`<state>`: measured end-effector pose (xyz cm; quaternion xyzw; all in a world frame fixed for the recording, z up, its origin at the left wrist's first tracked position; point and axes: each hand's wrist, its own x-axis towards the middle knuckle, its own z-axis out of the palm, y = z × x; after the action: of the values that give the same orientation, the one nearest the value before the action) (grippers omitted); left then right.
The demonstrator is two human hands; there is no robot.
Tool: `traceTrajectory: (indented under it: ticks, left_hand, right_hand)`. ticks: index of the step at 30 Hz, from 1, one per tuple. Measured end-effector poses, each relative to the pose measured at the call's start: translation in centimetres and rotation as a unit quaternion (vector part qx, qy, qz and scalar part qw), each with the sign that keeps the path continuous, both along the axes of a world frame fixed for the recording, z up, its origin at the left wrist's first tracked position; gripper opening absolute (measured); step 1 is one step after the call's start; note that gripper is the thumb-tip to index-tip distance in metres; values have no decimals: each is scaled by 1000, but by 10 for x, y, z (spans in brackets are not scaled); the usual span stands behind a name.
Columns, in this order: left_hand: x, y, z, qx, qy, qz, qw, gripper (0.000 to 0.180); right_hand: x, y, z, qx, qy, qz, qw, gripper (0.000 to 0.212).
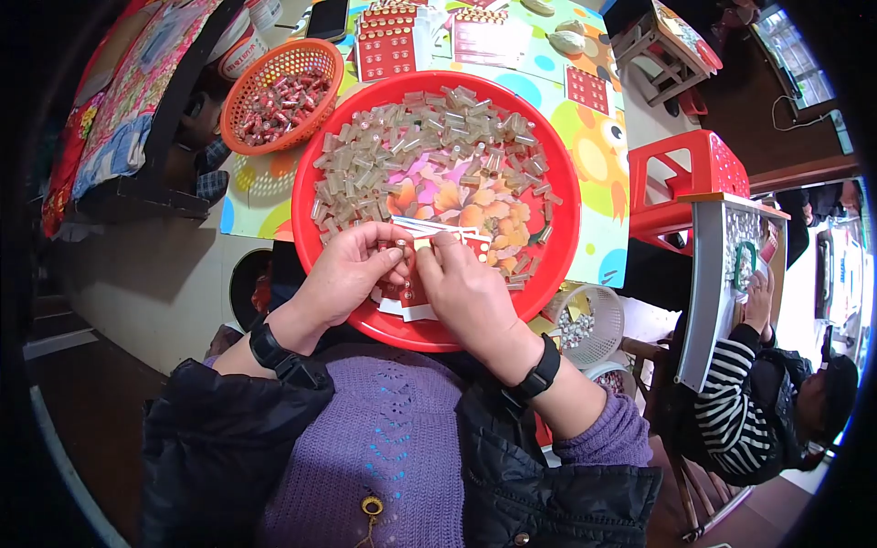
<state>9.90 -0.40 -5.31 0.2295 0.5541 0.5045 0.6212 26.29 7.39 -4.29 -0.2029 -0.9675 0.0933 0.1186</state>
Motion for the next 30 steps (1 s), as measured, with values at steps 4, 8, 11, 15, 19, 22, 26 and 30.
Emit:
traceTrajectory:
  ticks: [4, 8, 11, 15, 19, 22, 26, 30]
  left_hand:
    - [0, 0, 4, 9, -25, 21, 999, 20]
    - [-1, -1, 10, 6, -60, 30, 998, 22]
    - [0, -1, 13, 8, -57, 33, 998, 22]
    - [-2, -1, 14, 3, -69, 29, 997, 23]
    - [-2, -1, 13, 4, -91, 44, 995, 24]
    - [-1, -1, 12, 7, -79, 28, 996, 24]
    - [-3, -3, 7, 48, -68, 15, 996, 26]
    - [-2, -3, 6, 60, -96, 16, 993, 28]
  right_hand:
    - [3, -1, -9, -256, 127, -132, 949, 10]
    - [-8, -3, -12, -575, 318, -209, 724, 8]
    - [-8, -5, -18, -587, 297, -199, 727, 11]
    - [-11, -7, -16, -593, 294, -194, 725, 13]
    - [-12, -8, -16, -589, 296, -192, 727, 13]
    - [-13, -9, -17, -591, 298, -191, 724, 12]
    - [-13, -9, -16, -593, 296, -191, 724, 11]
    - [-12, -9, -19, -561, 278, -190, 756, 9]
